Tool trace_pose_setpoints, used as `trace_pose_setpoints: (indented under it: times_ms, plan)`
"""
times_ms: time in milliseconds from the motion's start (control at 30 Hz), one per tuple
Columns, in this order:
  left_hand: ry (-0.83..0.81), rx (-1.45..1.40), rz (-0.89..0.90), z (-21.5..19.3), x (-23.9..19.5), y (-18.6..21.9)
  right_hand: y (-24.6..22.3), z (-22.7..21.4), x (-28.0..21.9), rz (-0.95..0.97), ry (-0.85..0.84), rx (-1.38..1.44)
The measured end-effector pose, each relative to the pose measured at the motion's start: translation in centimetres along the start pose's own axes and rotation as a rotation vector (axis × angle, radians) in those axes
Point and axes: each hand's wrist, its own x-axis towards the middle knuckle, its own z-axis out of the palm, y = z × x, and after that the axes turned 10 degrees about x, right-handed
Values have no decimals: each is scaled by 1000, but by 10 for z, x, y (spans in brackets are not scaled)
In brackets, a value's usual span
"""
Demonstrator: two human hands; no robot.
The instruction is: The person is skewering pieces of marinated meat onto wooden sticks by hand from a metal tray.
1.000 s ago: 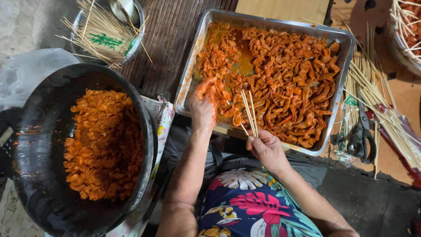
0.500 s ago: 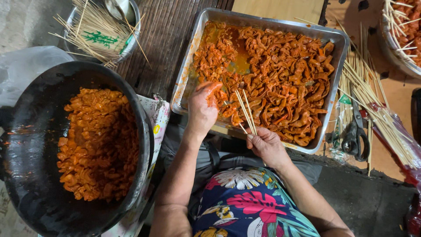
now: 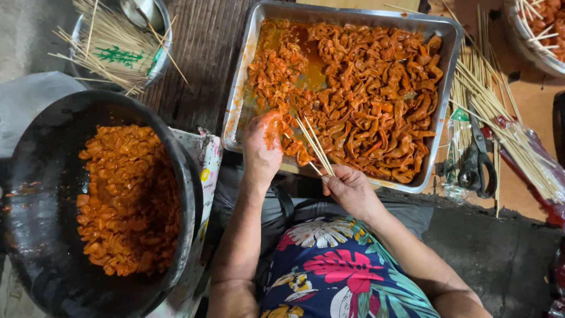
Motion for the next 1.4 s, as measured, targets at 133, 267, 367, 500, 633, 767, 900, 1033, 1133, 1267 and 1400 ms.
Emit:
trace_pose_setpoints:
  times_ms: [133, 267, 367, 500, 633, 767, 900, 1033, 1133, 1267, 1400]
  plan:
    - [23, -66, -57, 4, -4, -2, 3, 14, 8, 29, 42, 51]
    - [-13, -113, -64, 0, 2, -12, -1, 20, 20, 16, 42, 12]
    - [-85, -100, -84, -2, 2, -23, -1, 20, 23, 42, 60, 18]
    - [38, -745, -707, 19, 7, -33, -1, 14, 26, 95, 87, 166]
    - [-37, -1016, -706, 36, -15, -34, -5, 12, 29, 86, 87, 214]
    - [-61, -1098, -792, 83, -35, -22, -1, 23, 32, 67, 134, 266]
    - [79, -515, -466, 100, -40, -24, 4, 23, 32, 27, 123, 290]
    - [64, -955, -695, 109, -30, -11, 18, 17, 34, -8, 97, 265]
    - [55, -1096, -686, 98, -20, 3, 25, 11, 35, -99, 114, 146]
    - [-10, -795, -653, 89, -6, 21, 16, 14, 31, -116, 187, 76]
    - [-92, -525, -438, 86, 17, 26, -18, -5, -2, -192, 264, -139]
